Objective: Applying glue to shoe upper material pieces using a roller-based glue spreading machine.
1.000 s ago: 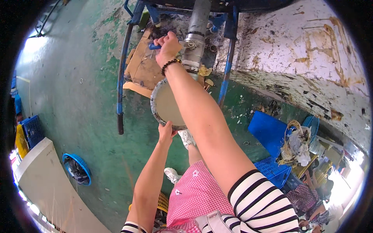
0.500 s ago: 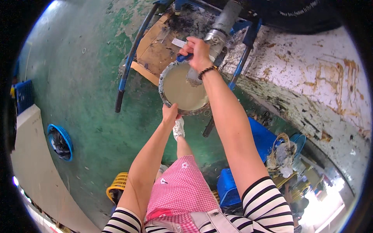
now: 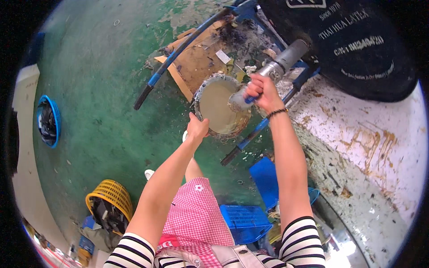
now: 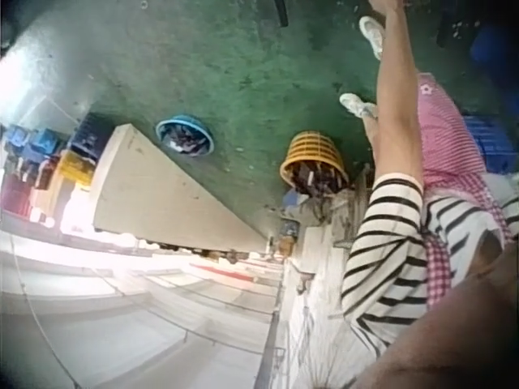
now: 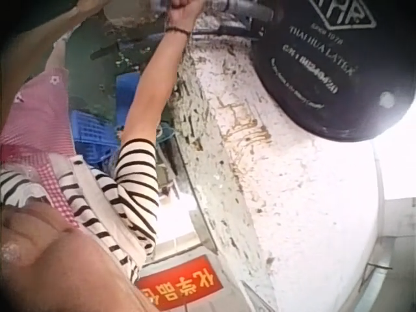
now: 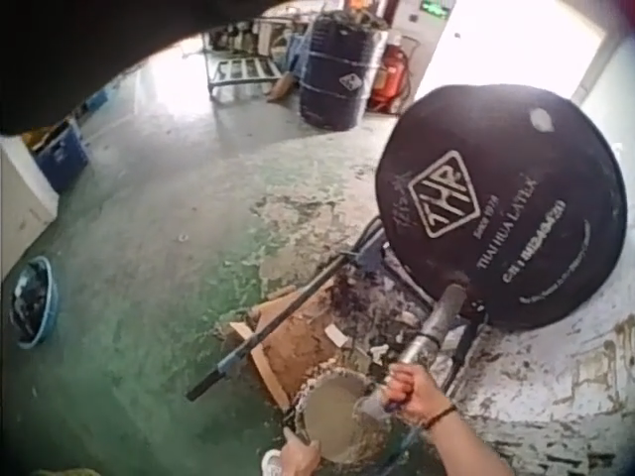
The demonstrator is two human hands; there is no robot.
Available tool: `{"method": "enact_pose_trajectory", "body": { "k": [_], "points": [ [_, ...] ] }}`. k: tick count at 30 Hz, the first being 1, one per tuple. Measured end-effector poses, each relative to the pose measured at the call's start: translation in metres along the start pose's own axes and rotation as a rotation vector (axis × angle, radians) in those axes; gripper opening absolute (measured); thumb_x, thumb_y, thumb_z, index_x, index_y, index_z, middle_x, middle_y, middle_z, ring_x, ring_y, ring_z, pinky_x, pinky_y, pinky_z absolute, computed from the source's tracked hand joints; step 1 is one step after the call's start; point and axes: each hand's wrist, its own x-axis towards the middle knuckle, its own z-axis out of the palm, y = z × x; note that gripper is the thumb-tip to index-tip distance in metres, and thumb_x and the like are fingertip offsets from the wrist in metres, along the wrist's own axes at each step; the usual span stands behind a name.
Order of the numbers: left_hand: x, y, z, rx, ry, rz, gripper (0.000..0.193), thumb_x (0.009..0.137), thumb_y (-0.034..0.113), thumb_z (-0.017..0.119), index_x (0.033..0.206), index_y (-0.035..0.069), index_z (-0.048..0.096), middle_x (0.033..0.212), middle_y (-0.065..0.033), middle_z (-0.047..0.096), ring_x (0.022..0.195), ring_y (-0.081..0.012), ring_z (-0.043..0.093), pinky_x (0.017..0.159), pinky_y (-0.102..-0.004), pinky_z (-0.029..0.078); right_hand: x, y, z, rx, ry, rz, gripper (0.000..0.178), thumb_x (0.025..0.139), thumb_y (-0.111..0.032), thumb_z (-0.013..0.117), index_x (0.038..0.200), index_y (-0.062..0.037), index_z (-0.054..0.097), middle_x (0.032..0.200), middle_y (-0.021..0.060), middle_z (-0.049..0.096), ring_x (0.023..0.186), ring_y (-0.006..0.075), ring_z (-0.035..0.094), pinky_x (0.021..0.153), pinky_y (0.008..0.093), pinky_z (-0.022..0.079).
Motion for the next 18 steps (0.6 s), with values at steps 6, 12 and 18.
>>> {"method": "enact_pose_trajectory", "body": {
  "k": [6,12,18],
  "points": [
    [0.002,0.002,0.003,0.009,0.002,-0.013,0.079,0.073,0.026,0.056,0.133,-0.005,0.015,0.09,-0.0235,0.061,0.079,-0.0329,0.062,0.076,-0.0387,0.048,-0.003,-0.002,0.006,-0.027,0.052,0.083,0.05,0.086,-0.019,0.046,0.044,-0.0209,0.02,0.042,-0.0051,0.019,0.041,0.0122,0.029,0.063,0.0336,0.039],
    [0.006,0.011,0.004,0.034,-0.018,-0.015,0.082,0.073,0.028,0.057,0.134,-0.004,0.012,0.097,-0.0244,0.059,0.091,-0.0368,0.058,0.081,-0.0406,0.046,-0.018,0.008,0.027,0.139,0.375,-0.103,0.017,0.083,-0.017,0.056,0.07,-0.0101,0.048,0.059,0.0019,0.047,0.057,0.017,0.049,0.063,0.03,0.045],
    [0.013,0.013,-0.022,0.15,0.019,-0.007,0.084,0.073,0.029,0.059,0.134,-0.004,0.011,0.096,-0.0241,0.059,0.09,-0.0358,0.059,0.081,-0.0404,0.046,-0.066,0.133,-0.015,-0.374,0.918,-0.682,0.023,0.076,-0.019,0.064,0.09,-0.0061,0.051,0.087,0.0025,0.053,0.078,0.0127,0.05,0.071,0.0291,0.042]
  ]
}}
